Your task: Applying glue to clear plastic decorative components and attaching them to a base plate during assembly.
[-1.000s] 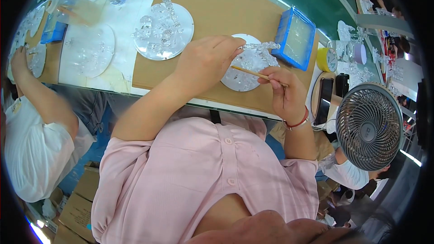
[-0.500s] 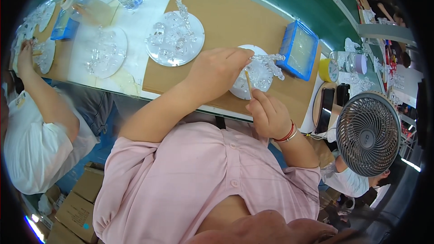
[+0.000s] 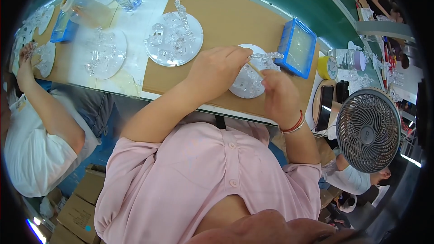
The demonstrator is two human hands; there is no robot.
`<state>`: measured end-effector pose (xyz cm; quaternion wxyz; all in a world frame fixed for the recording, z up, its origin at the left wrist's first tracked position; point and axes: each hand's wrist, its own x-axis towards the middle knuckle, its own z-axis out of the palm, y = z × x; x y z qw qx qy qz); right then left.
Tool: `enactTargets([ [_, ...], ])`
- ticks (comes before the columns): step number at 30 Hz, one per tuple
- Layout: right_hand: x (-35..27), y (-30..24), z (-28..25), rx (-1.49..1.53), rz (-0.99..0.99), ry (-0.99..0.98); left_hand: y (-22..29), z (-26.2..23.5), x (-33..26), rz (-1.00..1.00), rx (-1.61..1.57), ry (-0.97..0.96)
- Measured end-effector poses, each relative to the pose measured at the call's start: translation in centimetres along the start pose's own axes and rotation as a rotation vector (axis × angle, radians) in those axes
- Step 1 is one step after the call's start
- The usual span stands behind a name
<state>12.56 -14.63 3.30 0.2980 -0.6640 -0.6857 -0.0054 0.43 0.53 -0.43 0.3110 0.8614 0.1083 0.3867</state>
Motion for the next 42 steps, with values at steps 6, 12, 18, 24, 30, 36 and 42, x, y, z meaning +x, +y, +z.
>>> enactTargets([
  [6, 0.1, 0.2, -0.7, 0.136, 0.266, 0.047, 0.3, -0.1, 0.1, -0.028, 0.007, -0.028],
  [12, 0.7, -0.1, -1.3, 0.044, 0.114, 0.025, 0.2, 0.0, -0.1, 0.014, 0.019, -0.07],
  [18, 0.8, 0.2, -1.0, 0.065, 0.173, 0.057, 0.5, -0.1, 0.4, 0.04, 0.042, -0.093],
  [24, 2.1, 0.5, -1.8, -0.022, 0.16, 0.09, 0.6, 0.1, 0.8, 0.039, 0.1, -0.08],
  [30, 1.3, 1.1, -2.0, 0.088, 0.173, 0.017, 0.7, 0.4, 0.8, 0.046, 0.13, -0.076],
  [36, 1.3, 0.6, -2.8, 0.073, 0.139, -0.013, 1.0, 0.6, 0.6, 0.003, 0.124, -0.041],
  [42, -0.5, 0.3, -3.0, -0.002, 0.166, 0.012, 1.1, 0.5, 0.7, -0.025, 0.116, -0.033],
])
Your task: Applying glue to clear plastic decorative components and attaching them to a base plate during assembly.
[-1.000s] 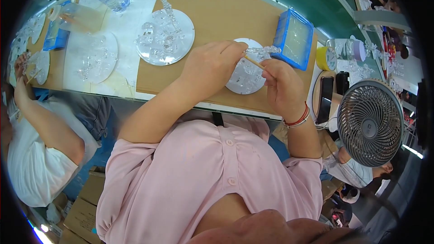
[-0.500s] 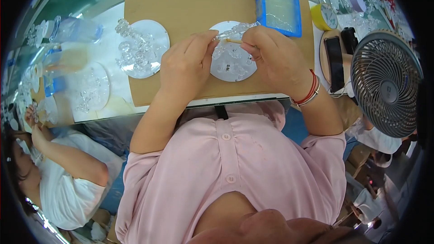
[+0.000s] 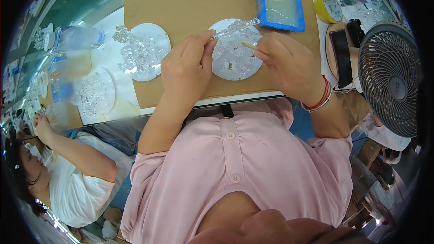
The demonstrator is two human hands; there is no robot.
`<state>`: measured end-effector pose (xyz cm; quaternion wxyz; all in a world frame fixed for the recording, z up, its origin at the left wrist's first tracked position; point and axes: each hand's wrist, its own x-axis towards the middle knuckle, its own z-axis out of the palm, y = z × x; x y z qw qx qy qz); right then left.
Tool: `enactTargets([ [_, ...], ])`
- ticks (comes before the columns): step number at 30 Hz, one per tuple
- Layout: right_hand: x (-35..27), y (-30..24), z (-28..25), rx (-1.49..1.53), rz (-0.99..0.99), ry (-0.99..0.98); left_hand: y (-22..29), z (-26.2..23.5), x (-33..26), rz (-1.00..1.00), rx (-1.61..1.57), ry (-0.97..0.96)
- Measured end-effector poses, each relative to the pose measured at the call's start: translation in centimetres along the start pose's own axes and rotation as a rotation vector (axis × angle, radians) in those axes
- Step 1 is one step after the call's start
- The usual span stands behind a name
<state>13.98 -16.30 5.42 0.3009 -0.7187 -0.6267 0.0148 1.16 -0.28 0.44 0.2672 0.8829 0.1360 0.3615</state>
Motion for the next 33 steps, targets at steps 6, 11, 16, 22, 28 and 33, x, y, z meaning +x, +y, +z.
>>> enactTargets([
  [6, -2.0, 0.6, 1.3, 0.053, -0.1, 0.163, 0.1, 0.0, 0.3, 0.009, -0.008, -0.015],
  [11, -2.5, -0.7, 1.7, -0.022, -0.062, 0.113, 0.2, 0.2, 0.5, 0.009, 0.024, -0.041],
  [16, -3.2, 0.2, 0.7, 0.088, 0.03, 0.186, 0.4, 0.2, 0.5, -0.008, 0.041, -0.048],
  [22, -4.1, 0.7, 0.0, 0.184, 0.17, 0.194, 0.4, 0.1, 0.8, 0.017, 0.051, -0.06],
  [28, -3.6, 2.0, -0.7, 0.201, 0.146, 0.133, 0.7, 0.2, 1.0, 0.007, 0.032, -0.108],
  [33, -3.4, 2.6, -1.2, 0.214, 0.176, 0.111, 0.8, 0.4, 1.0, 0.055, 0.071, -0.107],
])
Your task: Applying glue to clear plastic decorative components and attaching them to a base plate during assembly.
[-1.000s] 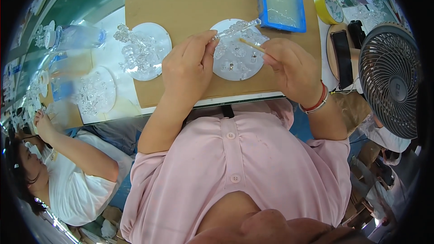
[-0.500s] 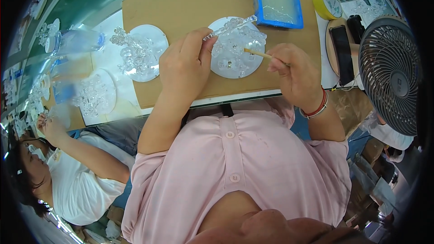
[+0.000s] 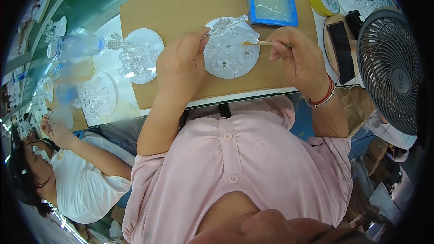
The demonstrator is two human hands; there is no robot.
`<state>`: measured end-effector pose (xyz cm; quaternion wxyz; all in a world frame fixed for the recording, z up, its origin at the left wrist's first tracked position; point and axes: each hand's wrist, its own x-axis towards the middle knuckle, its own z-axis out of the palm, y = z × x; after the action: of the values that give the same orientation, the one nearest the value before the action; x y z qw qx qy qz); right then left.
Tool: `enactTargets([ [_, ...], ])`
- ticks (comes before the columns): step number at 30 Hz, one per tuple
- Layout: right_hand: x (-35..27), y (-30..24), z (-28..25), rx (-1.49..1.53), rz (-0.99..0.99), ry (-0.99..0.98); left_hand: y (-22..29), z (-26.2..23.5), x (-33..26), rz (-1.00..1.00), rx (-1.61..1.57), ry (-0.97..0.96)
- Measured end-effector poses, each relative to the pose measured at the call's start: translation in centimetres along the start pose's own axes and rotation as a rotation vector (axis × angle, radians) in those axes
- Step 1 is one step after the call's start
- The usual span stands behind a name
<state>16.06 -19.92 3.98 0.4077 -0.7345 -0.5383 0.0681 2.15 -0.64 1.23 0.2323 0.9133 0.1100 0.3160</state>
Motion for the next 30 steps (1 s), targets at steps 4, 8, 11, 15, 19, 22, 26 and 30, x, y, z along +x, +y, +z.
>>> enactTargets([
  [4, 0.5, -0.4, 0.0, 0.034, 0.018, -0.035, 0.3, -0.1, 0.2, -0.006, 0.021, -0.006],
  [8, 0.9, -0.3, -0.7, 0.009, -0.055, -0.124, 0.6, -0.3, 0.4, -0.059, 0.017, -0.016],
  [11, 0.8, 0.9, -1.3, 0.066, 0.03, -0.191, 0.6, -0.2, 0.3, -0.078, -0.021, -0.003],
  [15, 0.7, 2.3, -2.3, 0.327, 0.129, -0.175, 0.8, -0.2, 0.4, -0.083, -0.004, -0.021],
  [19, -0.4, 2.7, -2.5, 0.319, 0.125, -0.162, 0.7, -0.2, 0.4, -0.098, -0.012, -0.032],
  [22, -1.0, 3.1, -2.1, 0.283, 0.096, -0.075, 0.5, -0.1, 0.2, -0.107, -0.017, -0.029],
  [26, -1.7, 4.0, -0.9, 0.273, 0.017, 0.094, 0.3, 0.0, 0.1, -0.113, -0.015, -0.03],
  [30, -4.2, 3.5, -0.6, 0.165, -0.043, 0.137, 0.3, 0.1, -0.1, -0.077, 0.002, 0.008],
])
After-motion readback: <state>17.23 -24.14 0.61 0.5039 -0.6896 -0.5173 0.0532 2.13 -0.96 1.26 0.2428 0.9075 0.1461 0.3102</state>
